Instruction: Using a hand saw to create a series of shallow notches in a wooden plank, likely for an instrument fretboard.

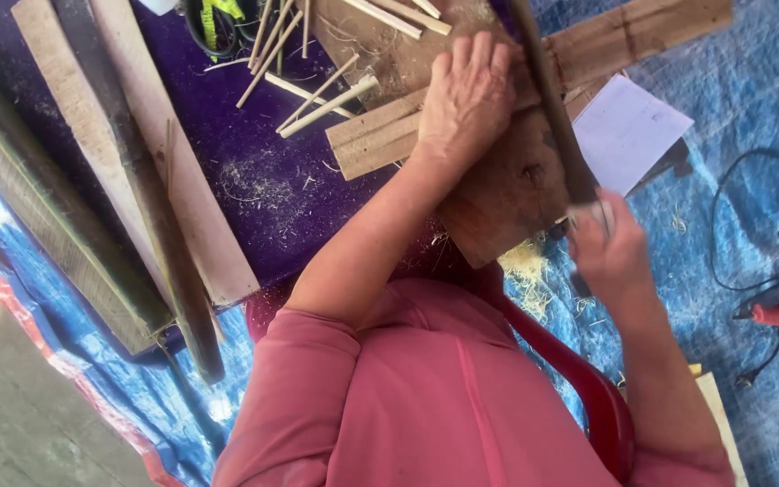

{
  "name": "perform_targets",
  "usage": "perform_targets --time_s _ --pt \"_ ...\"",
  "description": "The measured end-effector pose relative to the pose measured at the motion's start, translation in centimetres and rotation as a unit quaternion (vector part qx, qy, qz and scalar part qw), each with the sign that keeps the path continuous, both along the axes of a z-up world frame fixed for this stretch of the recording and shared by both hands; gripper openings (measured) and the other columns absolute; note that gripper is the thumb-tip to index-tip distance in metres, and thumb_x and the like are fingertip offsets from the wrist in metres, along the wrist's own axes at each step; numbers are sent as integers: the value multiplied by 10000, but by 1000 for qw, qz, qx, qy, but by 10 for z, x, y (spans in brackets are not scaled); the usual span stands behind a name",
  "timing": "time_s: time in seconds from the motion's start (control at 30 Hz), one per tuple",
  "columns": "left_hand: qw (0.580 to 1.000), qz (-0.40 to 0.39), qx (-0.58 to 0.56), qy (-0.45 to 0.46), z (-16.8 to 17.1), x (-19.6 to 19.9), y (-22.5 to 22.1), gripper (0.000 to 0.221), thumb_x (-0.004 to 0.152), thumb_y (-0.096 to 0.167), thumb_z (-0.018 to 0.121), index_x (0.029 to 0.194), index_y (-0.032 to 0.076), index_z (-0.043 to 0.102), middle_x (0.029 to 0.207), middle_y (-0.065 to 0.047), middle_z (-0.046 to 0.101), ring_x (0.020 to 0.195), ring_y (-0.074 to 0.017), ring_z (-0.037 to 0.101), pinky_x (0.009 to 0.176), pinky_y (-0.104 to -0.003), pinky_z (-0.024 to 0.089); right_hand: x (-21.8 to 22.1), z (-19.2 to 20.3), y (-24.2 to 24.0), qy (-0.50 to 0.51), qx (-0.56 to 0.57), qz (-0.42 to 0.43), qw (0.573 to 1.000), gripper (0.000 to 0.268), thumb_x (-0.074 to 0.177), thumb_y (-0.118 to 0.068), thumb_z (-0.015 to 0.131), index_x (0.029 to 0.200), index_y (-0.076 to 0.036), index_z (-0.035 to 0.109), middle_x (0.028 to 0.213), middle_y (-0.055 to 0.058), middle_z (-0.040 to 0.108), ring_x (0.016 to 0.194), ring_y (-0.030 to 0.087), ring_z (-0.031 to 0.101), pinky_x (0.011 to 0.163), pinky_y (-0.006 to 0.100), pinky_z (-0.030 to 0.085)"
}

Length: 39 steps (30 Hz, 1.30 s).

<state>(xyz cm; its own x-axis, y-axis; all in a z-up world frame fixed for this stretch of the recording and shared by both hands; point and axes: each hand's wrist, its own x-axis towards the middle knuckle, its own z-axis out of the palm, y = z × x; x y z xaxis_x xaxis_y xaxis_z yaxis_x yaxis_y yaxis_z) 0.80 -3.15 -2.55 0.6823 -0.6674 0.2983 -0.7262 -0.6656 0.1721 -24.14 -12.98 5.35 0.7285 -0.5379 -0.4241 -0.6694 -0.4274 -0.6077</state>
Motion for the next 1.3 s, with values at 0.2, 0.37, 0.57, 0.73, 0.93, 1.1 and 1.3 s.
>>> perform_targets --time_s 0.2,0.37,0.57,0.73,0.93,1.1,1.3 --pt "996 53 -38 62 6 1 -1 226 959 278 466 1057 111 583 1037 -98 551 989 -296 538 822 -442 475 -46 10 13 70 22 -22 997 601 1053 -345 396 1549 -8 361 906 166 601 680 251 596 515 377 537" --pt "1000 20 9 -11 5 1 2 257 950 312 516 1088 119 612 1048 -68 560 953 -252 514 772 -383 442 -75 -20 -15 -86 -21 45 995 287 1073 -349 450 1007 -101 579 715 22 589 595 169 562 601 342 481" --pt "999 31 -28 30 3 2 1 194 929 198 449 1026 114 595 1028 -85 544 970 -276 519 843 -421 447 10 4 -5 -93 66 52 992 286 1088 -285 428 1185 -40 539 705 58 576 578 172 547 486 302 444" --pt "998 38 -24 48 2 6 -1 216 943 146 367 1029 124 565 1009 -78 529 940 -261 508 800 -407 447 -85 -7 3 -70 84 -4 994 454 1039 -374 458 1320 -25 530 700 46 575 574 161 541 497 319 464" --pt "998 28 7 63 -3 7 -1 229 985 251 396 1063 121 568 1034 -73 523 957 -248 497 828 -410 447 -83 -16 -4 -148 83 -36 985 489 1057 -347 474 1370 29 474 778 95 609 601 175 600 498 313 540" --pt "997 35 -14 71 -2 6 0 251 986 286 430 1075 101 574 1059 -97 537 984 -270 514 851 -428 460 -70 -21 -13 -102 56 -8 993 468 1056 -355 471 1374 -15 509 786 81 657 622 176 633 479 289 509" --pt "998 51 -35 20 -8 4 -3 190 933 307 519 997 135 566 1008 -79 528 953 -274 517 812 -428 456 -74 -30 -15 -114 1 46 992 477 1072 -346 448 1360 30 507 719 58 641 568 162 592 505 294 482"
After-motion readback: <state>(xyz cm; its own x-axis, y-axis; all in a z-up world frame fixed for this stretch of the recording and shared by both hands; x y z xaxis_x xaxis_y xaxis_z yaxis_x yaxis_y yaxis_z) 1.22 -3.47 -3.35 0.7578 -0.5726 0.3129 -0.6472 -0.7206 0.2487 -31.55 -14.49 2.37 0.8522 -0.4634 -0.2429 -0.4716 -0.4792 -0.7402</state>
